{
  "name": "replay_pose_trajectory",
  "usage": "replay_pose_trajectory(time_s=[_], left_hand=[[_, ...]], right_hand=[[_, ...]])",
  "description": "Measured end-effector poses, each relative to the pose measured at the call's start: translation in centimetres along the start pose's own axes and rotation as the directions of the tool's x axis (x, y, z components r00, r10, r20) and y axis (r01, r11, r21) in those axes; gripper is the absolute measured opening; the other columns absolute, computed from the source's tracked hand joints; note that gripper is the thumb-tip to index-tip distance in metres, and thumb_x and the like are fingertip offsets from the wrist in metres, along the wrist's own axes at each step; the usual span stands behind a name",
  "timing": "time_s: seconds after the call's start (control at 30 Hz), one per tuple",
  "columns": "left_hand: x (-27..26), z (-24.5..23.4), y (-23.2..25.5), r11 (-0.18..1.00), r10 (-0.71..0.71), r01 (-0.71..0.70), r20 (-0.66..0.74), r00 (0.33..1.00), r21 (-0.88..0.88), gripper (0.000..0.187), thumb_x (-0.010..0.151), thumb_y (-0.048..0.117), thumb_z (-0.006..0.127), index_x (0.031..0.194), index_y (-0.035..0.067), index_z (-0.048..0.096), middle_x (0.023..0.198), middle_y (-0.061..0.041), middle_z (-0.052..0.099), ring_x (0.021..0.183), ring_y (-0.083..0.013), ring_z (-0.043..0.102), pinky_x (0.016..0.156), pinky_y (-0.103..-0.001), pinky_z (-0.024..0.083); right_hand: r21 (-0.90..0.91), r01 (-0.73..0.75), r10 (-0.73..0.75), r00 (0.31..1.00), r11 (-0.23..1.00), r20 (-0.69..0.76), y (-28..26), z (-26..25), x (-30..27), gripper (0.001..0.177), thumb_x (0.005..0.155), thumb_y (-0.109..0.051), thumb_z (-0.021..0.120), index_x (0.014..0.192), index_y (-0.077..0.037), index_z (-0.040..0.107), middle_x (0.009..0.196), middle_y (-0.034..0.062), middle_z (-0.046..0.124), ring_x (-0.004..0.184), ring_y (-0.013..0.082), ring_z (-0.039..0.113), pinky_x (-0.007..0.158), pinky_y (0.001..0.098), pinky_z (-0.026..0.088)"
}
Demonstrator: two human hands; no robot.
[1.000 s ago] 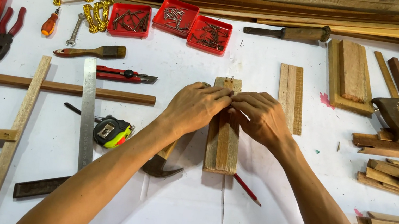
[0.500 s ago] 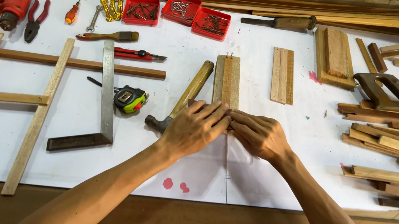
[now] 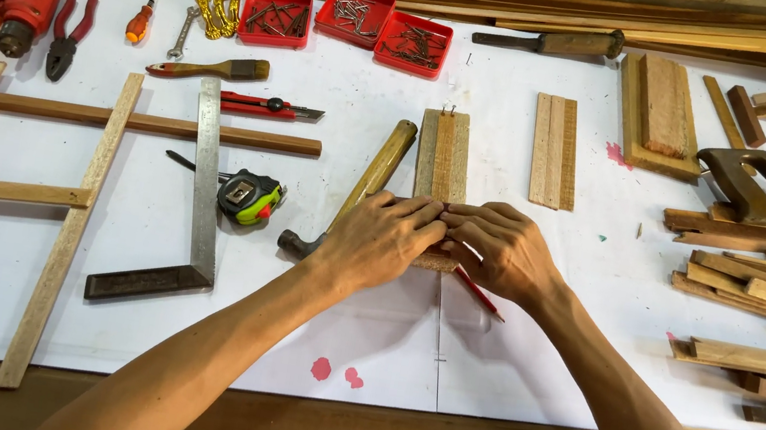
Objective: Measuring, marking, and checking the fit of small wooden pieces for assembly.
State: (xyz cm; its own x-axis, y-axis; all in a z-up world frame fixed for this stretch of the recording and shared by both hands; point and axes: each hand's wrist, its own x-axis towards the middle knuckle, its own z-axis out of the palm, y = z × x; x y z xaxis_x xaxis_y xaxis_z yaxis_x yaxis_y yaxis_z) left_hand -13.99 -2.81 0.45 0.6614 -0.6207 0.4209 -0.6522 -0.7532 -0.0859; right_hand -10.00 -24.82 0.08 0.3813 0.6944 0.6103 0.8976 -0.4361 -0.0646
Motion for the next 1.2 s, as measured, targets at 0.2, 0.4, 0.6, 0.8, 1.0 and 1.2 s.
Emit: replay_pose_trajectory(time_s=[0.2,0.4,0.6,0.8,1.0,1.2], left_hand=[[2.8,2.8,-3.6,0.999,-0.048,0.046,-0.075,0.996,-0.028,0.011,0.093,0.013,0.064,0.102,0.01,0.07,0.122,-0.007,0.073,0.115,-0.021,0.069,0.09,-0.041,0.054],[6.0,4.2,-7.1,0.986,-0.133,0.127,-0.046,0.99,-0.106,0.018,0.095,0.012,0.065,0.111,0.006,0.07,0.119,-0.008,0.074,0.112,-0.0215,0.07,0.094,-0.041,0.053],[5.3,6.4,-7.5,0.991,-0.111,0.1,-0.123,0.986,-0.089,0.024,0.093,0.013,0.066,0.116,0.008,0.071,0.124,-0.006,0.072,0.12,-0.021,0.067,0.099,-0.04,0.052],[3.3,3.2,-4.7,0.99,-0.113,0.11,-0.031,0.993,-0.083,0.02,0.095,0.009,0.063,0.113,0.008,0.071,0.132,-0.006,0.07,0.124,-0.0206,0.065,0.096,-0.04,0.052],[0.6,1.0,-1.2,0.999,-0.033,0.033,-0.012,0.999,-0.027,0.018,0.097,0.012,0.058,0.111,0.007,0.07,0.129,-0.011,0.07,0.123,-0.0231,0.065,0.094,-0.041,0.052],[2.3,1.1,-3.0,1.0,-0.026,0.026,-0.035,0.999,0.007,0.016,0.092,0.011,0.06,0.106,0.009,0.069,0.125,-0.008,0.073,0.12,-0.0201,0.067,0.092,-0.039,0.053]], right_hand=[[0.013,-0.066,0.066,0.998,0.998,0.006,4.0,1.6,2.2,0.015,0.083,-0.019,0.082,0.091,-0.009,0.073,0.109,0.0057,0.078,0.098,0.0203,0.075,0.089,0.0376,0.058],[0.023,-0.179,0.177,0.983,0.984,0.057,7.9,3.4,4.6,0.024,0.083,-0.02,0.081,0.104,-0.009,0.076,0.112,0.0058,0.078,0.097,0.0232,0.074,0.094,0.0403,0.057],[-0.022,-0.18,0.181,0.981,0.983,0.067,7.5,3.9,4.0,0.023,0.089,-0.023,0.078,0.107,-0.01,0.075,0.114,0.0061,0.077,0.093,0.0201,0.075,0.096,0.042,0.057],[-0.03,-0.093,0.094,0.995,0.995,0.029,4.6,2.6,2.7,0.02,0.086,-0.024,0.078,0.098,-0.009,0.074,0.112,0.006,0.077,0.097,0.02,0.075,0.092,0.0399,0.058],[-0.031,-0.072,0.073,0.996,0.997,0.04,0.7,0.8,0.7,0.012,0.086,-0.019,0.08,0.092,-0.01,0.073,0.11,0.0046,0.079,0.102,0.0188,0.075,0.091,0.0391,0.059],[0.002,-0.062,0.062,0.998,0.998,0.016,2.3,0.7,2.5,0.016,0.082,-0.015,0.081,0.092,-0.008,0.072,0.11,0.0058,0.078,0.107,0.0214,0.074,0.091,0.0392,0.058]])
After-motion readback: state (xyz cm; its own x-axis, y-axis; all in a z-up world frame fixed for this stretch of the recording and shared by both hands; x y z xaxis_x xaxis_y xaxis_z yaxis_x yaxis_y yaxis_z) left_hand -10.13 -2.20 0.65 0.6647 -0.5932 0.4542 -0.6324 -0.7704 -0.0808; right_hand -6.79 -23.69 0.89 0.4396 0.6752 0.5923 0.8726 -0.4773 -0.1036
